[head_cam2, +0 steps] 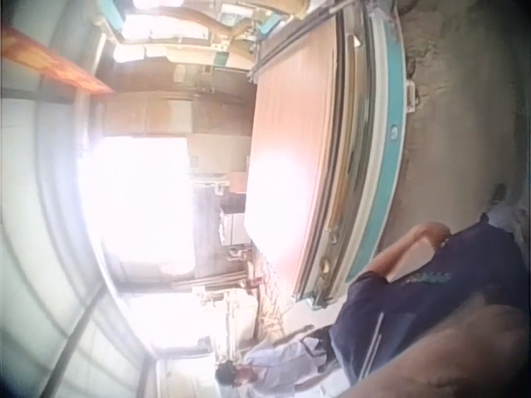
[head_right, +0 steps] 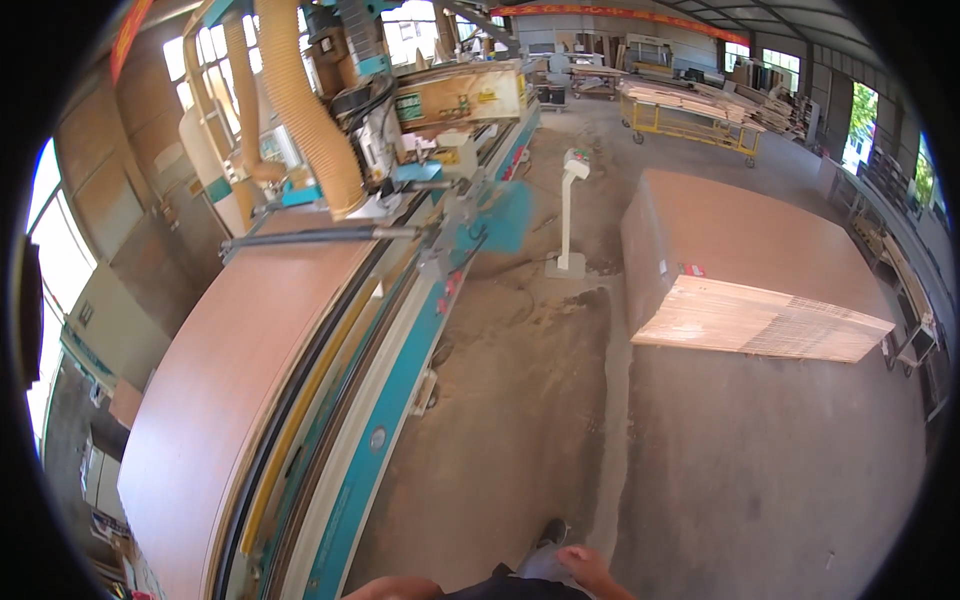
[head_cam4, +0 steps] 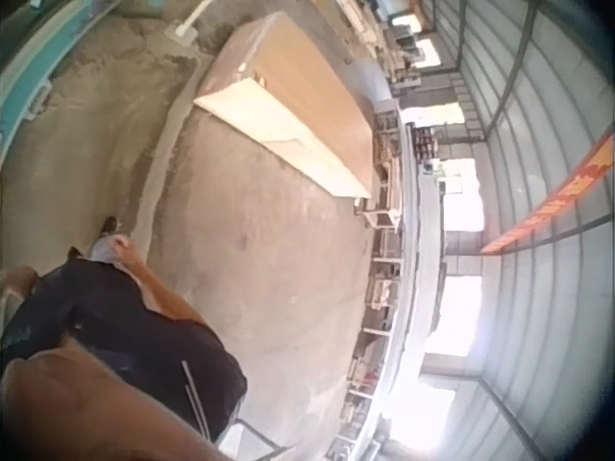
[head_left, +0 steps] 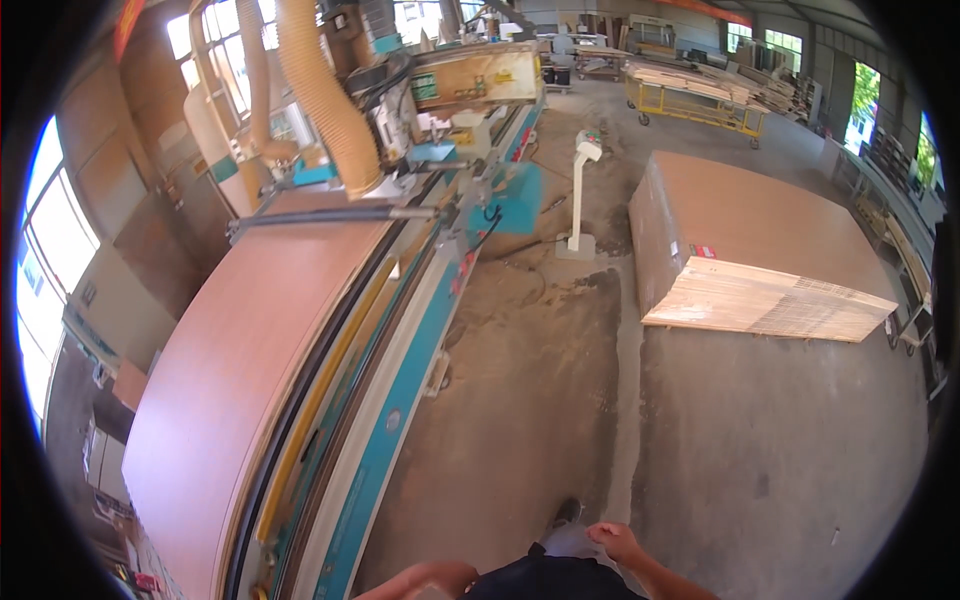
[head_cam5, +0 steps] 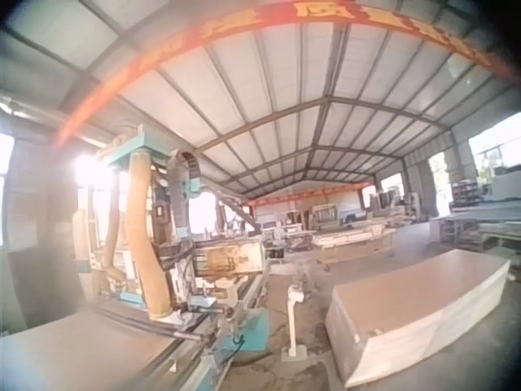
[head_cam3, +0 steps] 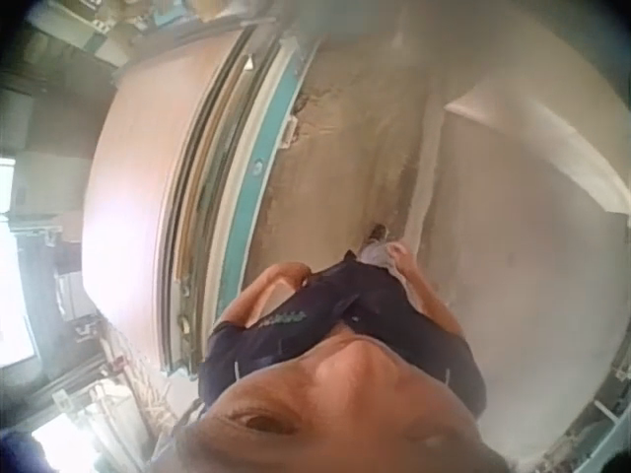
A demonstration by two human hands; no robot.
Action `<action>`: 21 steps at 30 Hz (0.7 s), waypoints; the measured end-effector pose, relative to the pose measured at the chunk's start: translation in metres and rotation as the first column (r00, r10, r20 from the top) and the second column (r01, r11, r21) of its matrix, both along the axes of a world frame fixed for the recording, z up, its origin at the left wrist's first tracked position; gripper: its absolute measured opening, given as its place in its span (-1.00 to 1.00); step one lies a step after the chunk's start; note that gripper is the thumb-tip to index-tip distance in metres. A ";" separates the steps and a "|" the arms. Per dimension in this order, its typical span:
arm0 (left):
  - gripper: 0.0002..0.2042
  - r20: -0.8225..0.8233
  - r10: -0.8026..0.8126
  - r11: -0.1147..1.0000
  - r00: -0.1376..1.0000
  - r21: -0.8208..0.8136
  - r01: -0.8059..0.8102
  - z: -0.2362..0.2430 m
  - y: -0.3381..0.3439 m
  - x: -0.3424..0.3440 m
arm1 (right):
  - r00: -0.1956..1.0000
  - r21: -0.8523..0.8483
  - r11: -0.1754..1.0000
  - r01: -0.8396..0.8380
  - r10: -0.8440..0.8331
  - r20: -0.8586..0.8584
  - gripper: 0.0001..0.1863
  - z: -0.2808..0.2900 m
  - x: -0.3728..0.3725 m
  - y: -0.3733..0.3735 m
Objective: The person trims the edges of stacked wooden boards with a blade, walks through the workshop, and opens a plastic water bottle.
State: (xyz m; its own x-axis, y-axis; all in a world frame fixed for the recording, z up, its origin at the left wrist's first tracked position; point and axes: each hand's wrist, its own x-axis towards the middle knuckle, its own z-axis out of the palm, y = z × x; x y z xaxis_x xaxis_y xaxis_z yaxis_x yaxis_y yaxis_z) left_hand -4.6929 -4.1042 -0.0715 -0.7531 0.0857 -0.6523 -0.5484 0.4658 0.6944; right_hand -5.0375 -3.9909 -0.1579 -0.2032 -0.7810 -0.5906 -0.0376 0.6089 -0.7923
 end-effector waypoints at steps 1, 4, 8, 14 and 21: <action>-0.55 -0.007 -0.005 1.000 1.000 -0.020 0.005 0.002 -0.018 -0.017 | 1.000 -0.062 0.998 -0.009 0.009 0.000 -0.75 0.001 -0.018 -0.020; -0.51 -0.116 0.010 1.000 0.993 -0.014 -0.012 0.008 -0.083 -0.069 | 0.994 -0.148 0.983 -0.104 0.097 -0.059 -0.66 0.016 -0.075 -0.089; -0.52 -0.217 0.264 0.960 0.940 -0.038 -0.278 0.001 -0.156 -0.116 | 0.998 -0.093 0.994 0.061 -0.062 -0.017 -0.61 0.029 -0.150 -0.167; -0.58 -0.330 0.285 0.958 0.900 0.063 -0.280 -0.048 -0.286 -0.204 | 0.996 -0.009 0.996 0.089 -0.089 -0.019 -0.65 -0.057 -0.250 -0.238; -0.58 -0.132 0.469 0.865 0.873 -0.132 -0.485 -0.067 -0.452 -0.349 | 0.792 0.186 0.957 -0.221 0.288 -0.538 -0.65 -0.211 -0.352 -0.251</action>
State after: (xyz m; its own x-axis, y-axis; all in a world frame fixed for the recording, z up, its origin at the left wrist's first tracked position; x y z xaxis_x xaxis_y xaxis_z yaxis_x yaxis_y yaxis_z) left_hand -5.0420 -4.5566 -0.1388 -0.7330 -0.3960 -0.5530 -0.6685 0.2696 0.6931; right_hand -5.3900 -4.2424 -0.3686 -0.3244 -0.7894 -0.5213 -0.6152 0.5946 -0.5177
